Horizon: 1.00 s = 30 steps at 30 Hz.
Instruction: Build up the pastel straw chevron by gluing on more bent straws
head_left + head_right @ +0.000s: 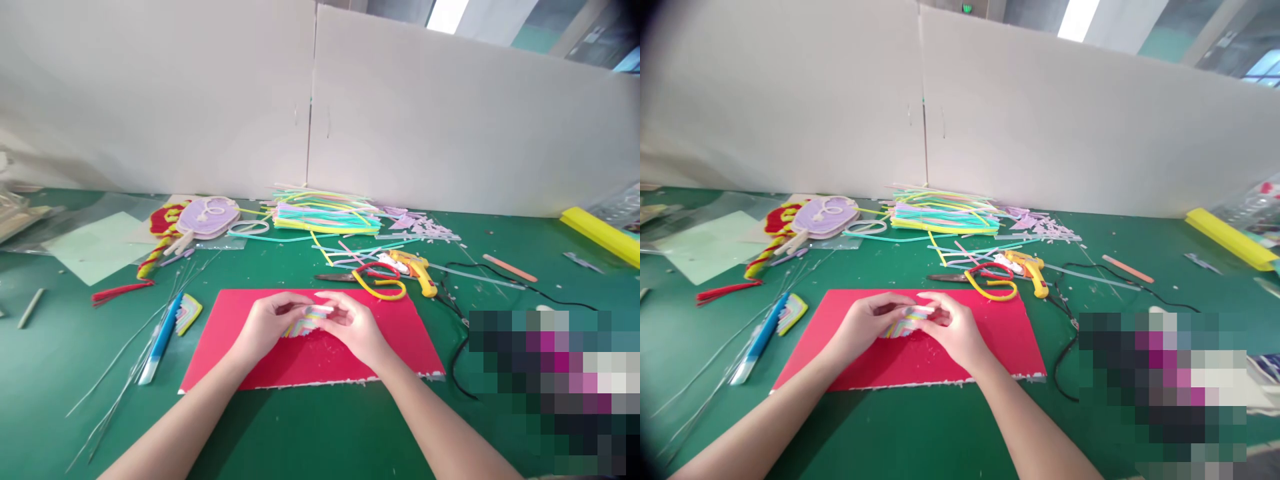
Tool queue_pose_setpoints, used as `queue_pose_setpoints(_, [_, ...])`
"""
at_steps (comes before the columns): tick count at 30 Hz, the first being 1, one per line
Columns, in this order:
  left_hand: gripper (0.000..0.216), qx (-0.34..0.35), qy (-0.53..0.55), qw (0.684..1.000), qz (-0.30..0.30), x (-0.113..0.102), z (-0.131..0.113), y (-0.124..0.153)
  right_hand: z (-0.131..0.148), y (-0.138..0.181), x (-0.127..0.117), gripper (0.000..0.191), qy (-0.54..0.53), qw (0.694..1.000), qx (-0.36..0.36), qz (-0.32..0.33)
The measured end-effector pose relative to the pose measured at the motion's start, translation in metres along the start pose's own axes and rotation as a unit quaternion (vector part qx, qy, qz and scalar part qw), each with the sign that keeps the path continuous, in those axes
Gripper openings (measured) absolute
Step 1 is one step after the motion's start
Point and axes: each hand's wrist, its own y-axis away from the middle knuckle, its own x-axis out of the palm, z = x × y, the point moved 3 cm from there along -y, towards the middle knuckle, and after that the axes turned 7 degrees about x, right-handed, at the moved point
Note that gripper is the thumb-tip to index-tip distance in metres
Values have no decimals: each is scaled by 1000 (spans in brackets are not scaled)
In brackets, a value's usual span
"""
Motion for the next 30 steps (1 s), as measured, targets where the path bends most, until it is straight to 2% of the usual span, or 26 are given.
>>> queue_pose_setpoints(4, [33, 5, -4, 1000, -20, 0, -9, 1, 2, -2, -3, 33, -20, 999, 1, -27])
queue_pose_setpoints(6, [38, -6, 19, 999, -33, -1, -10, 0, 6, -3, -9, 33, -27, 997, -14, -69])
queue_pose_setpoints(9, [39, -17, 68, 997, -19, 0, -6, -1, 8, -6, -17, 33, -36, 991, -24, -128])
queue_pose_setpoints(13, [34, -11, 75, 997, -21, -1, -2, -3, 4, -9, -22, 34, -31, 990, -18, -136])
queue_pose_setpoints(16, [30, -6, 30, 999, -35, -3, -3, -2, 0, -9, -22, 33, 13, 991, -24, -131])
queue_pose_setpoints(19, [26, 12, -49, 998, -48, -6, -6, -2, 1, -6, -22, 27, 101, 988, -30, -115])
queue_pose_setpoints(23, [22, 17, -144, 989, -36, -7, -6, 0, 6, -2, -22, 23, 219, 969, -60, -100])
queue_pose_setpoints(26, [20, 56, -220, 974, -23, -6, -3, 2, 8, -2, -27, 22, 268, 948, -104, -139])
queue_pose_setpoints(30, [23, 106, -296, 947, -57, -8, 2, 1, 6, -6, -36, 20, 256, 938, -150, -179])
